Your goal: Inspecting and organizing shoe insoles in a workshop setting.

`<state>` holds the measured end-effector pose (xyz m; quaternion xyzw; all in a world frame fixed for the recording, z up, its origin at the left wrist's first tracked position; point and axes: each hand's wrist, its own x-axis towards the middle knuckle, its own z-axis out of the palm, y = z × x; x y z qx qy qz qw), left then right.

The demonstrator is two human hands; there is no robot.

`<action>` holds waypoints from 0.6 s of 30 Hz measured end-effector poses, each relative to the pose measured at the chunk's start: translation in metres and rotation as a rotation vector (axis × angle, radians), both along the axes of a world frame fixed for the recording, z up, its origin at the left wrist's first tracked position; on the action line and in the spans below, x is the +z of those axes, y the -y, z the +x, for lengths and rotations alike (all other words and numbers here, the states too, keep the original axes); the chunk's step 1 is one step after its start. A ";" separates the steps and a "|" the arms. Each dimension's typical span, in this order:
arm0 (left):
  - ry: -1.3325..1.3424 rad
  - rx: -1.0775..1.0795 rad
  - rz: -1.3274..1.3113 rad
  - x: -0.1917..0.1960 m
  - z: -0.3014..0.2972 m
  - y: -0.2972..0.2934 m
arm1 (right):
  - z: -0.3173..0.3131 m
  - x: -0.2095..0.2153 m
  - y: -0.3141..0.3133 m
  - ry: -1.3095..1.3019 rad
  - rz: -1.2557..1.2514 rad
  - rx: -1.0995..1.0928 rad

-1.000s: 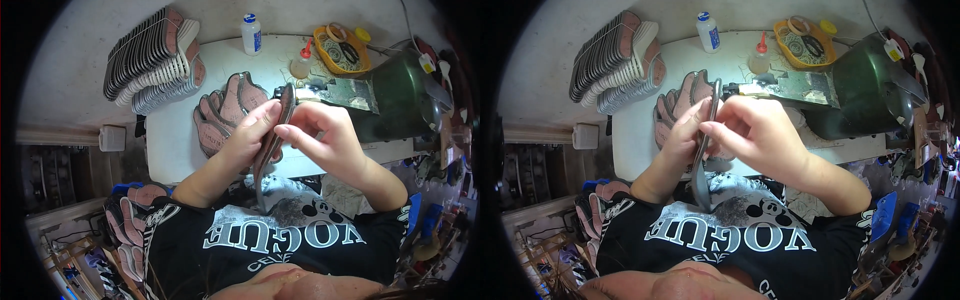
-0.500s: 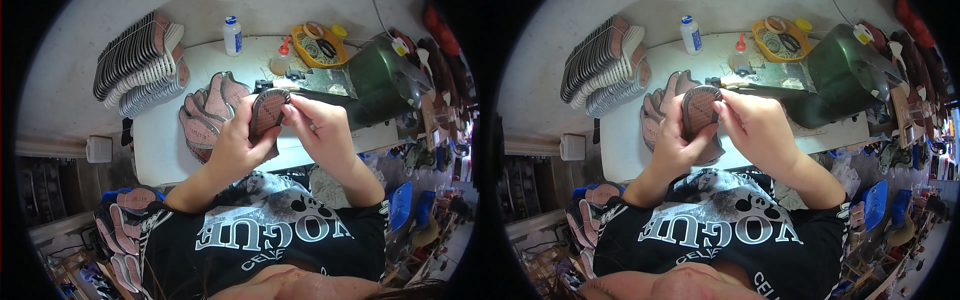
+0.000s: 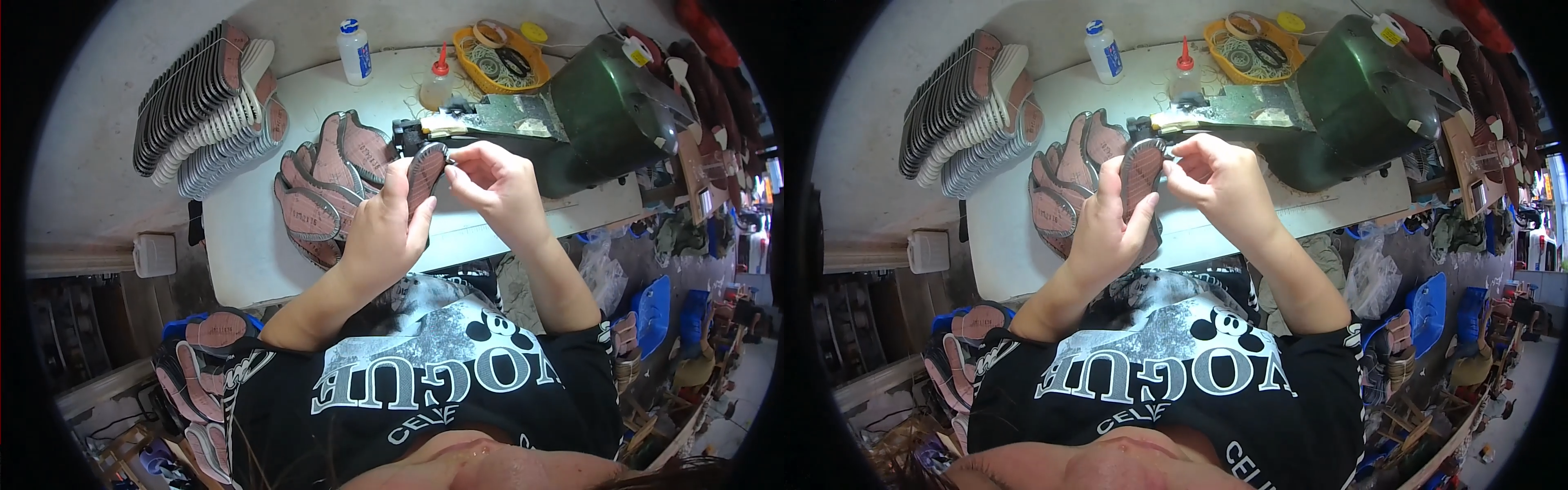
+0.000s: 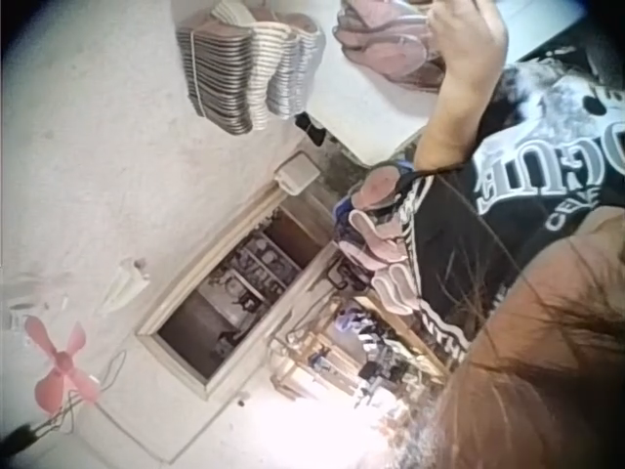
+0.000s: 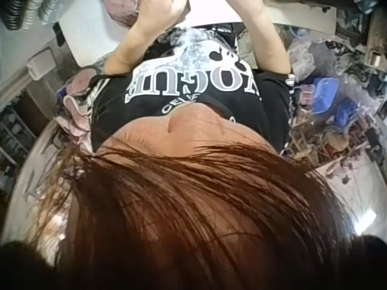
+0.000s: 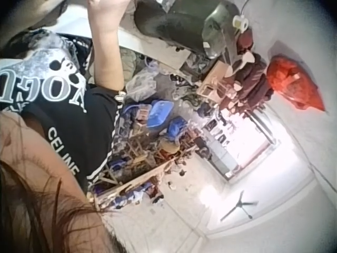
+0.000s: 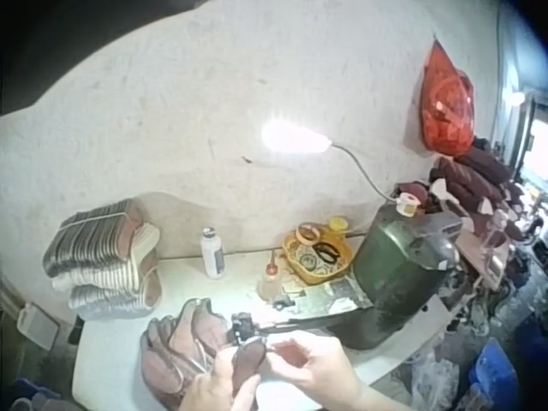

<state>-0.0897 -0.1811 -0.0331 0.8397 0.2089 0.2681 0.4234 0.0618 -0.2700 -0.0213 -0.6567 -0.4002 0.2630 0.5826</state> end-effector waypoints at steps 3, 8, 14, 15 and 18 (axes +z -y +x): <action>-0.044 -0.027 0.055 0.002 -0.001 -0.001 | -0.002 0.005 0.002 0.736 0.030 0.001; -0.117 -0.079 -0.023 0.009 -0.002 -0.007 | 0.005 0.003 0.002 -0.178 0.014 0.010; 0.007 -0.302 -0.789 0.000 0.004 -0.042 | -0.015 -0.031 0.007 -0.526 -0.089 0.438; 0.067 -0.252 -0.799 -0.004 0.009 -0.046 | -0.021 -0.037 0.004 -0.540 -0.055 0.445; -0.232 -0.232 -0.591 -0.014 0.020 -0.079 | -0.026 -0.043 -0.006 -0.520 -0.050 0.422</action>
